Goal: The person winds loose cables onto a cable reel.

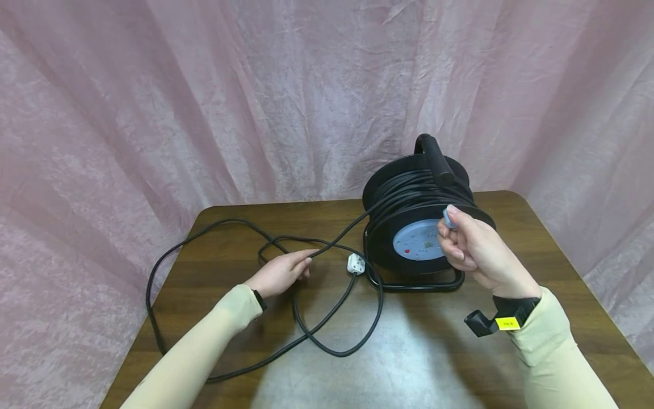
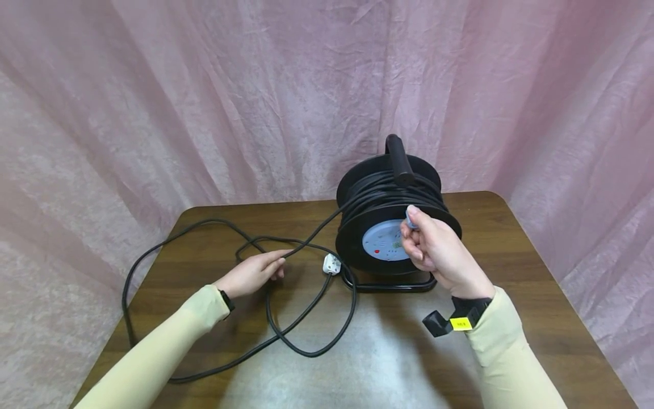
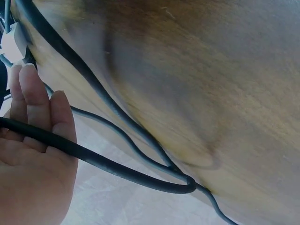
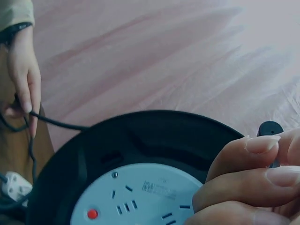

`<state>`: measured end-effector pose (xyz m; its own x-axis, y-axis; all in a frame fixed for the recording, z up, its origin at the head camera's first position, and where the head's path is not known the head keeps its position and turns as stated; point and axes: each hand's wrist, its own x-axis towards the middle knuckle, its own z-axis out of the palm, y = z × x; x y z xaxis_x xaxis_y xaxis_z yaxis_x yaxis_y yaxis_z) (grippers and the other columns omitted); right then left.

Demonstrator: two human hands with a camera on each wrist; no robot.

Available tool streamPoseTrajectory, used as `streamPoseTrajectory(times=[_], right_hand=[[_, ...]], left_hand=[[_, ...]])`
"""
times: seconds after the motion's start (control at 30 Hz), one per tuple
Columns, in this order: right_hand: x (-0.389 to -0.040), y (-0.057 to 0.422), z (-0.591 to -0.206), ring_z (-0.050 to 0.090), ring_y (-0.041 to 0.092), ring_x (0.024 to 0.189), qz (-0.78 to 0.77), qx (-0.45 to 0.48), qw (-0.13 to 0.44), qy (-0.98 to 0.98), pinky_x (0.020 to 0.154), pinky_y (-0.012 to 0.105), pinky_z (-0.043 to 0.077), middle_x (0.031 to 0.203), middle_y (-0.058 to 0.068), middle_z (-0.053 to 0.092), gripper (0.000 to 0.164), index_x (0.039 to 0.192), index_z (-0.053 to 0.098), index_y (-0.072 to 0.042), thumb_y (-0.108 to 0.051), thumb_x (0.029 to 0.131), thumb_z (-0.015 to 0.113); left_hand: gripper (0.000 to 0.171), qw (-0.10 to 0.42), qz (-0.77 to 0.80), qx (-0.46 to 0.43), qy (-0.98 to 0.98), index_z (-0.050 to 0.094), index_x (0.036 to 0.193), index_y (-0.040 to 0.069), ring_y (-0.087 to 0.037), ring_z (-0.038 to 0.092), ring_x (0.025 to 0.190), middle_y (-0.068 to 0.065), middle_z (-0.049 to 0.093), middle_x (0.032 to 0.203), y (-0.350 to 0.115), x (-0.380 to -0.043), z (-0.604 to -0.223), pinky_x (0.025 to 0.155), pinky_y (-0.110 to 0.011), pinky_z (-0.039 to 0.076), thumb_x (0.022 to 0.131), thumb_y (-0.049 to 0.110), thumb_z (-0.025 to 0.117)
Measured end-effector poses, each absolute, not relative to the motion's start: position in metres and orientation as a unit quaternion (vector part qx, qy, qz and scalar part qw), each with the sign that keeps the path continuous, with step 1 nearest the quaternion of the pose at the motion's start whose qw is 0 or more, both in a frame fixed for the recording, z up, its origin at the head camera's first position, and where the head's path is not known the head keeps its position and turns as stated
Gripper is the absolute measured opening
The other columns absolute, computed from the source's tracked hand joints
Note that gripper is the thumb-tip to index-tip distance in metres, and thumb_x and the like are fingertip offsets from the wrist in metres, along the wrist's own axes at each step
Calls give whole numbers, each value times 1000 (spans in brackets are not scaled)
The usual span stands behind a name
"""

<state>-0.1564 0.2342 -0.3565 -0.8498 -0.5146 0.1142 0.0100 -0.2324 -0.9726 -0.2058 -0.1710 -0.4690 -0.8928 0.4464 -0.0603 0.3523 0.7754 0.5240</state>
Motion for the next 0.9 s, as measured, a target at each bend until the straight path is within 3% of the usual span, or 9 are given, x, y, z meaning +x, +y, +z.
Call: streamPoseTrajectory(times=[0.23,0.47,0.9], right_hand=[[-155,240,-357,15,16,43,-738,-214,161,620,37,34,5,61,4,28,42,88,40,-2,-33,112,24],[-150,243,-359,21,16,40,-708,-159,113,679,37,38,8,60,7,31,47,87,41,-2,-41,110,30],[-148,252,-364,20,17,41,-709,-139,86,686,38,39,9,58,4,34,45,85,43,-3,-40,110,33]], left_hand=[[38,96,269,206,936,50,146,28,-7,62,84,11,66,89,-171,-207,-467,85,-37,49,109,31,41],[39,102,273,195,936,49,147,26,-6,61,84,11,66,90,-172,-205,-465,84,-35,49,109,33,40],[40,96,279,209,932,48,148,25,-8,62,87,10,66,91,-169,-205,-462,85,-36,50,109,35,39]])
